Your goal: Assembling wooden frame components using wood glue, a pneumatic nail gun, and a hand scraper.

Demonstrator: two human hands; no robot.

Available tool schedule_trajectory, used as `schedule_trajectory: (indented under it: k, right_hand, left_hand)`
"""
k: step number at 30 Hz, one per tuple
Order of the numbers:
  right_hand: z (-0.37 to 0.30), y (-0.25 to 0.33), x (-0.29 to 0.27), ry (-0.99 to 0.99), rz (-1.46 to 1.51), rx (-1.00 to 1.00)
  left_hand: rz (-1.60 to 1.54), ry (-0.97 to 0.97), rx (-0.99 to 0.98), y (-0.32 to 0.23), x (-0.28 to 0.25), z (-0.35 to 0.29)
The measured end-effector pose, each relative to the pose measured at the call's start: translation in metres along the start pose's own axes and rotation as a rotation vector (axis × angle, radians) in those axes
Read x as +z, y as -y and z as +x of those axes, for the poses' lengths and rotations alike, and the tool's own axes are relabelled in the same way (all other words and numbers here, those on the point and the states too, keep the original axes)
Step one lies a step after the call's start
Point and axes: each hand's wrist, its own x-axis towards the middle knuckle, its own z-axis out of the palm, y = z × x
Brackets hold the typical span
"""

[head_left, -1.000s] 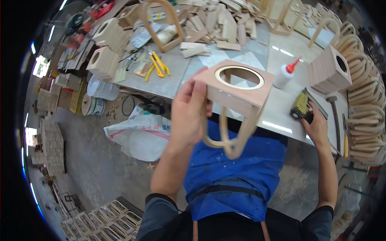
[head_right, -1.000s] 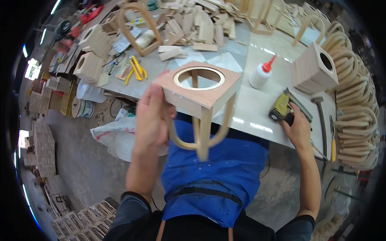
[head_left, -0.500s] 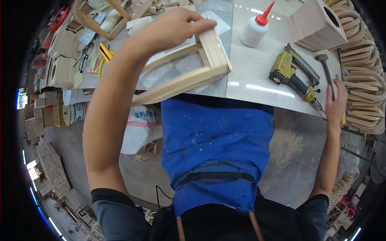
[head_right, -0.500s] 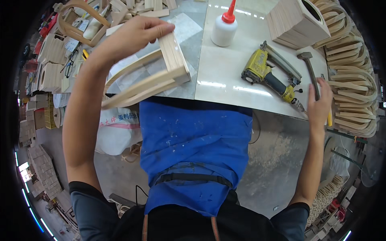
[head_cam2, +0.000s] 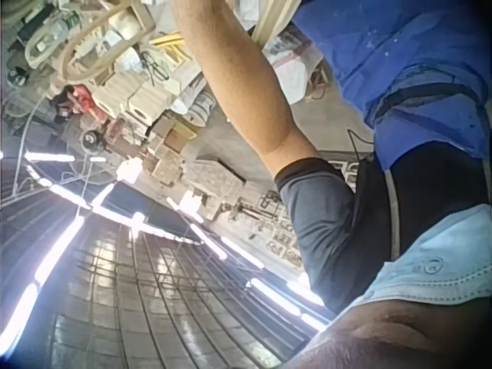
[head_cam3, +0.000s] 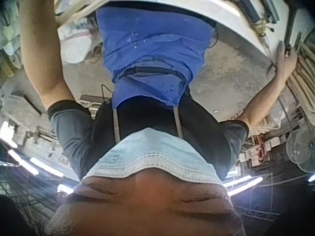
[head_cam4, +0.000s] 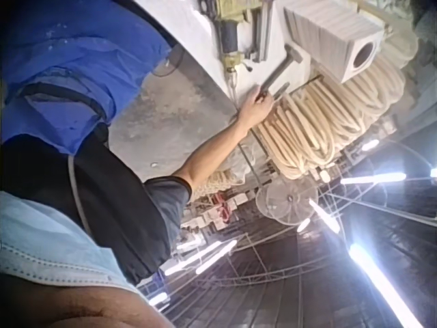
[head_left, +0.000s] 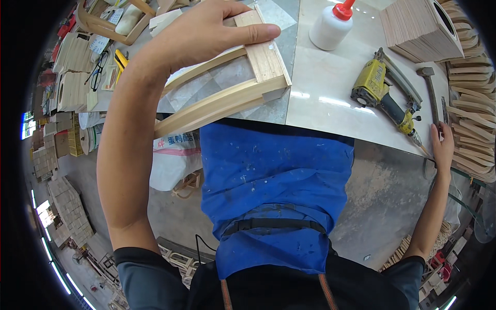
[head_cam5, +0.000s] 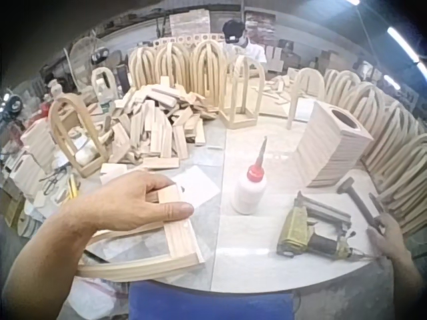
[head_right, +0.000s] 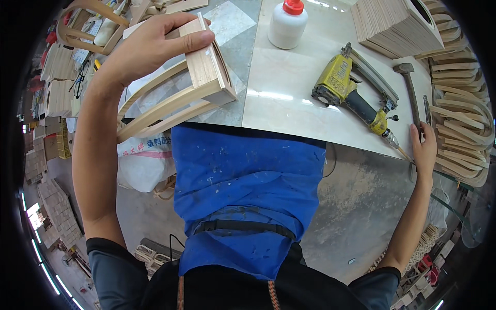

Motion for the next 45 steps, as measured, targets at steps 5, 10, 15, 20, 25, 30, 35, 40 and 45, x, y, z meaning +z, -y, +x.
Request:
schedule_trajectory:
  k: [5, 10, 15, 20, 25, 30, 35, 40, 45]
  right_hand:
    - [0.016, -0.026, 0.005, -0.336, -0.049, -0.022]
    - [0.008, -0.112, 0.011, -0.45, -0.248, 0.08]
    - [-0.006, -0.091, 0.001, -0.232, -0.09, 0.181]
    - [-0.006, -0.109, 0.001, -0.184, -0.134, 0.039]
    - [-0.014, -0.062, -0.037, -0.07, 0.103, 0.234]
    - [-0.095, 0.142, -0.081, 0.114, 0.874, 0.192]
    - [-0.14, 0.281, -0.058, 0.332, 0.872, -0.493]
    - [-0.146, 0.327, -0.037, 0.291, 0.717, -0.542]
    - [-0.15, 0.342, -0.043, 0.157, 0.544, -0.676]
  left_hand:
    - [-0.067, -0.021, 0.034, 0.017, -0.003, -0.007]
    - [-0.171, -0.115, -0.051, 0.006, 0.003, -0.01]
    - [-0.25, -0.083, -0.068, -0.007, 0.004, -0.009]
    - [-0.236, -0.06, -0.038, -0.008, 0.002, -0.011]
    - [-0.074, -0.08, 0.081, 0.017, -0.003, -0.01]
    - [0.038, -0.092, -0.028, 0.006, 0.001, -0.008]
    - [0.058, -0.116, -0.017, 0.018, -0.002, -0.014]
    - [-0.084, -0.026, -0.012, 0.009, 0.003, -0.001]
    - [-0.257, 0.096, 0.004, 0.014, 0.003, 0.001]
